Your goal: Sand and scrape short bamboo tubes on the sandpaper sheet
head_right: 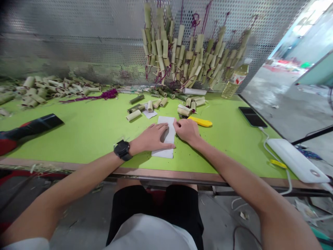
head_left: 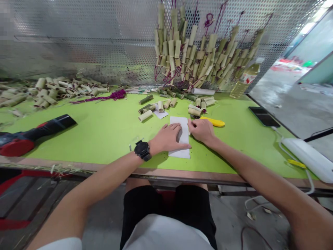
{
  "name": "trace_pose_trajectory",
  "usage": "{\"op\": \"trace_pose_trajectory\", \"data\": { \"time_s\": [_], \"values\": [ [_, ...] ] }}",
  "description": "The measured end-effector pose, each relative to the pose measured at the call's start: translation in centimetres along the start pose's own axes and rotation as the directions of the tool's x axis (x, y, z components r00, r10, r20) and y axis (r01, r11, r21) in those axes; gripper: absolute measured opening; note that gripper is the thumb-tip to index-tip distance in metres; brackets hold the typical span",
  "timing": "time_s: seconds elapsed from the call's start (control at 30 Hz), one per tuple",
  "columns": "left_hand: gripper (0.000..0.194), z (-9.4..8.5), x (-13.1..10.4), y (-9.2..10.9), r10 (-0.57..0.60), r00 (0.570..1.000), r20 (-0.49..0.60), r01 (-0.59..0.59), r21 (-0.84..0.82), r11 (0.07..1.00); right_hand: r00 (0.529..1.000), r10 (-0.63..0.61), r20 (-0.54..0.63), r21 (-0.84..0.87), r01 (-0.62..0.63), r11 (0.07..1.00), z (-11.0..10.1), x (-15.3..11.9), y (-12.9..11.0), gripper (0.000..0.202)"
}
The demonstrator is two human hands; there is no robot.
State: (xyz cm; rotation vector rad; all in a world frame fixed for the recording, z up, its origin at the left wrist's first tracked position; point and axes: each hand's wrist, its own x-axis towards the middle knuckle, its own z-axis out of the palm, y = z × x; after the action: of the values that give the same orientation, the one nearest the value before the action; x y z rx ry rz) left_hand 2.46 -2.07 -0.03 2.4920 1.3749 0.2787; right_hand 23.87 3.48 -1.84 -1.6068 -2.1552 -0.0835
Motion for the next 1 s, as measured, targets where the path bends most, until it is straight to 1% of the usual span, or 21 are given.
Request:
{"op": "trace_pose_trajectory", "data": {
  "time_s": [0.1, 0.27, 0.43, 0.57, 0.67, 0.77, 0.83, 0.87, 0.93, 0.97, 1.0],
  "values": [
    [0.089, 0.0, 0.0, 0.0, 0.008, 1.0, -0.009, -0.008, 0.005, 1.0, 1.0, 0.003, -0.005, -0.002, -0.003, 1.0, -0.1, 0.0, 0.0, 0.059],
    [0.092, -0.2, -0.2, 0.0, 0.026, 1.0, 0.0, -0.026, -0.002, 1.0, 0.999, 0.038, -0.01, 0.048, -0.038, 0.998, -0.1, 1.3, 0.0, 0.06],
    [0.089, -0.2, -0.2, -0.1, 0.03, 1.0, -0.008, -0.03, -0.009, 1.0, 1.0, -0.019, 0.0, 0.043, 0.019, 0.999, -0.4, 0.2, 0.0, 0.059],
    [0.091, -0.2, -0.1, -0.1, 0.029, 1.0, -0.009, -0.029, 0.0, 1.0, 1.0, 0.009, 0.009, 0.037, -0.009, 0.999, -0.8, 0.4, -0.5, 0.058],
    [0.097, -0.1, -0.1, -0.1, 0.024, 1.0, 0.003, -0.024, 0.008, 1.0, 0.999, 0.041, -0.019, 0.092, -0.039, 0.995, -1.0, 1.4, -0.7, 0.058],
    [0.102, -0.2, -0.1, -0.2, 0.019, 1.0, 0.013, -0.02, 0.011, 1.0, 0.993, 0.108, -0.036, 0.225, -0.098, 0.969, -1.1, 2.2, 0.3, 0.06],
    [0.103, -0.2, -0.1, -0.2, 0.011, 1.0, 0.024, -0.011, 0.01, 1.0, 0.977, 0.215, 0.002, 0.371, -0.2, 0.907, -1.1, 2.9, 1.9, 0.064],
    [0.104, -0.3, -0.1, -0.2, 0.006, 1.0, 0.029, -0.007, 0.009, 1.0, 0.958, 0.285, 0.037, 0.453, -0.271, 0.85, -1.1, 3.3, 2.9, 0.066],
    [0.104, -0.4, -0.1, -0.2, 0.005, 0.999, 0.035, -0.005, 0.005, 1.0, 0.9, 0.423, 0.103, 0.584, -0.399, 0.707, -1.0, 4.3, 5.0, 0.067],
    [0.103, -0.4, -0.1, -0.2, 0.006, 0.999, 0.035, -0.007, 0.004, 1.0, 0.868, 0.479, 0.131, 0.645, -0.442, 0.624, -1.0, 4.9, 6.1, 0.067],
    [0.102, -0.4, -0.1, -0.2, 0.008, 0.999, 0.035, -0.008, 0.004, 1.0, 0.845, 0.511, 0.158, 0.709, -0.458, 0.537, -1.0, 5.4, 7.1, 0.066]
  ]
}}
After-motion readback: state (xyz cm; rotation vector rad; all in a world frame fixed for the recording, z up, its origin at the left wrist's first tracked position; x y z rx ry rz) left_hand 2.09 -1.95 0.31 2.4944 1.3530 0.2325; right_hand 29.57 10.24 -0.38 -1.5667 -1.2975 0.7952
